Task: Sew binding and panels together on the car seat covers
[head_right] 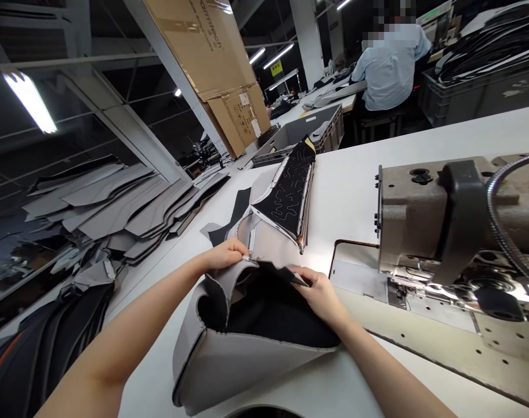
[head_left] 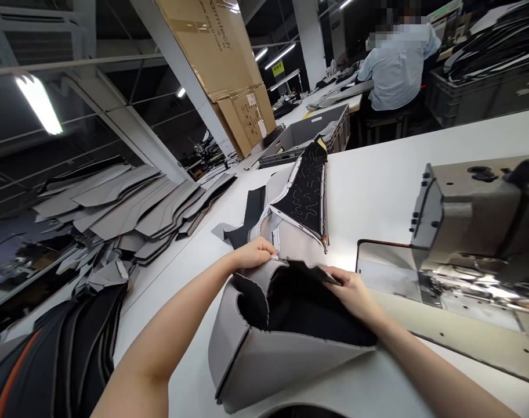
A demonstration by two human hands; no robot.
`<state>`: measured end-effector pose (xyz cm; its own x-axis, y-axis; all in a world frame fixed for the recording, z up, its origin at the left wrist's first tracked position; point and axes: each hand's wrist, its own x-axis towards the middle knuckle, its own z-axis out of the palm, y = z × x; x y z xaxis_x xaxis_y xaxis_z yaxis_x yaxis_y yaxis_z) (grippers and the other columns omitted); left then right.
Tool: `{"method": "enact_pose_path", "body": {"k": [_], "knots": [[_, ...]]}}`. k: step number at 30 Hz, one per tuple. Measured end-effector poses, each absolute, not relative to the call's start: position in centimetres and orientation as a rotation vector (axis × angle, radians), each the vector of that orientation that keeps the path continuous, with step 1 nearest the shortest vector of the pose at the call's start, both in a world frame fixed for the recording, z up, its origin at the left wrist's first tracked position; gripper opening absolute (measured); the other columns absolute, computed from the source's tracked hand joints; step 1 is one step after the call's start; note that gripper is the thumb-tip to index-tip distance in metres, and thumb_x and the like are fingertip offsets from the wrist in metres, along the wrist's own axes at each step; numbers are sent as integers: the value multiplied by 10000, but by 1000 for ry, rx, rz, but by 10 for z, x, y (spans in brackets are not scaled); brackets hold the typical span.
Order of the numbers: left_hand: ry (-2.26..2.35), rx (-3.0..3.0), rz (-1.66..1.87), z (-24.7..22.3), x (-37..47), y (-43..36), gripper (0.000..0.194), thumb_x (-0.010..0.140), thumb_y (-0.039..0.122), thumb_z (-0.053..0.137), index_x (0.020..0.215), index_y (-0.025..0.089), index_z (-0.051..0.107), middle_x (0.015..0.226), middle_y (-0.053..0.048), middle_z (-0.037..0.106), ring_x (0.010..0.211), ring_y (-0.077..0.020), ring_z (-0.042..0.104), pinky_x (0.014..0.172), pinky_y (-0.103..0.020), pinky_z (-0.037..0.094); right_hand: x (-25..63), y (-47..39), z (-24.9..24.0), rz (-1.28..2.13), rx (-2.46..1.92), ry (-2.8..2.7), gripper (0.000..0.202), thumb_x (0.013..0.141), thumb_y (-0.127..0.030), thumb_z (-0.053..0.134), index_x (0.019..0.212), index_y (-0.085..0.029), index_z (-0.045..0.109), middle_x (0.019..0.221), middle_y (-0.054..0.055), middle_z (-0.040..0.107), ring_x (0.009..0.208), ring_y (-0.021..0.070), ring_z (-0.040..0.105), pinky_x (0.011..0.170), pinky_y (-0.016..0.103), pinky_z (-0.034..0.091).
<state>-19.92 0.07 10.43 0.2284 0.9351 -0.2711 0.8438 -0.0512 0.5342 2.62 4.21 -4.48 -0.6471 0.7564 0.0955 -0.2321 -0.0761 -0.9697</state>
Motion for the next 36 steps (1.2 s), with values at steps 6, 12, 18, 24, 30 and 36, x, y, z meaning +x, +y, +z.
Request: {"method": "enact_pose_path", "body": {"k": [6, 12, 18, 24, 30, 36], "knots": [[1786, 2180, 235, 98, -196, -5, 181, 676, 127, 363, 653, 159, 539, 616, 12, 532, 586, -113, 501, 609, -218, 417, 35, 43, -40, 2110, -512, -1449, 407, 727, -556, 645, 798, -156, 666, 696, 29, 641, 625, 193, 589, 569, 300, 471], [1723, 3162, 34, 83, -184, -48, 227, 874, 132, 426, 1047, 171, 567, 881, -50, 629, 791, -165, 578, 718, -292, 440, 32, 41, -44, 2110, -543, -1326, 453, 756, -612, 594, 791, -162, 629, 673, 27, 614, 614, 175, 564, 601, 300, 459], [2078, 2943, -371, 72, -142, -86, 780, 849, 607, 430, 1346, 11, 352, 1318, -220, 462, 1233, -335, 393, 1040, -522, 263, 31, 35, -44, 1770, -707, -1312, 602, 754, -623, 579, 1206, -235, 486, 630, -41, 545, 549, 157, 498, 540, 281, 418], [2316, 2578, -536, 39, -122, -65, 897, 768, 548, 529, 1411, 1, 225, 1446, -212, 298, 1358, -329, 185, 1098, -586, 16, 29, 27, -54, 1510, -817, -1349, 489, 802, -607, 503, 1093, -216, 453, 556, -75, 400, 484, 131, 354, 474, 256, 289], [2359, 2551, -497, 21, -117, -32, 741, 781, 416, 547, 1363, 12, 330, 1366, -207, 419, 1303, -308, 294, 1090, -611, 36, 26, 26, -57, 1357, -880, -1397, 432, 829, -559, 443, 1068, -201, 483, 560, -71, 355, 505, 156, 389, 507, 283, 328], [2278, 2674, -320, 42, -124, -39, 505, 755, 165, 537, 1256, 112, 495, 1247, -119, 551, 1125, -254, 478, 1089, -532, 192, 26, 25, -53, 1285, -958, -1430, 392, 737, -449, 563, 1062, -229, 568, 759, 2, 562, 703, 208, 546, 706, 364, 454]]}}
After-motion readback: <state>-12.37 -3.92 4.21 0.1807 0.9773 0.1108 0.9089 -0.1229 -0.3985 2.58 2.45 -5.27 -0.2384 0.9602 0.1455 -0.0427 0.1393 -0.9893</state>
